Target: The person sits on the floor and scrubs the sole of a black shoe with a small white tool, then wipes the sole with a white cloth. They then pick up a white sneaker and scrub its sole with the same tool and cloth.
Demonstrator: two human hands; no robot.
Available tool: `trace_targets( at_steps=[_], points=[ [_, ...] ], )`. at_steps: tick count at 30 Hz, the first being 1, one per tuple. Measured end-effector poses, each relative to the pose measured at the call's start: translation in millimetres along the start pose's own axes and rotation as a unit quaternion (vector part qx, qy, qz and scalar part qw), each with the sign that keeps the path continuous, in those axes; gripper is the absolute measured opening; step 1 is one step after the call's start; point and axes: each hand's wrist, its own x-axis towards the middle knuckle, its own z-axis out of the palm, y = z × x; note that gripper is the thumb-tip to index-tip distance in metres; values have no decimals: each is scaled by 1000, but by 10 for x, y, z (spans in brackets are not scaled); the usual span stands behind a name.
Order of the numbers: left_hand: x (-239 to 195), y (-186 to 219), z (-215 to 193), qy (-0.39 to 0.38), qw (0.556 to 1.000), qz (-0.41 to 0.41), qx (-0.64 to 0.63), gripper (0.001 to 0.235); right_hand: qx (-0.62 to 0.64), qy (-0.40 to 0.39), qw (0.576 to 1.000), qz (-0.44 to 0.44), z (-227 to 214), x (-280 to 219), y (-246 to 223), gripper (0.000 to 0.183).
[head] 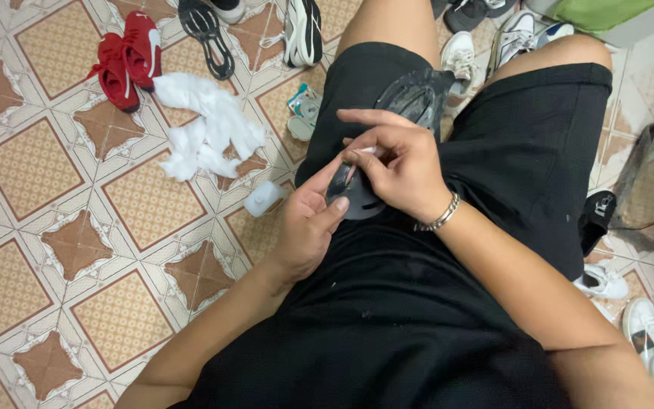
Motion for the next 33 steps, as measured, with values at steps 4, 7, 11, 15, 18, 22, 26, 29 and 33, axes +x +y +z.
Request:
trace_targets(
  at_steps=[4, 7, 11, 15, 18, 22, 26, 29, 33],
  points=[
    [45, -45, -15, 3, 999, 32, 17, 68, -88, -49, 982, -160, 16, -104, -32, 11],
    [38, -54, -42, 12, 1000, 22, 8, 66, -63, -34, 990, -121, 1, -48, 14, 8],
    [48, -41, -25, 8, 1000, 6, -7, 66, -47, -51, 993, -91, 12, -82, -29, 6],
    [-4, -41, -41, 31, 999, -15, 34, 69, -51, -15, 994, -95, -27, -7, -7, 8],
    [14, -33, -13, 9, 1000, -4, -9, 67, -41, -29, 985, -165, 16, -25, -16, 9],
    [37, -10, -13, 43, 999, 18, 2, 64, -86, -26, 984, -156, -1, -75, 25, 10],
    [36, 110, -45, 114, 993, 24, 2, 62, 1, 125, 989, -82, -246, -27, 252, 6],
    [118, 216, -77, 152, 988, 13, -20, 53, 111, 208, 971, -30, -483, -98, 580, 5],
    [210, 333, -178, 182, 983, 14, 30, 36, 73, 322, 944, -6, -662, -178, 1247, 4]
  ],
)
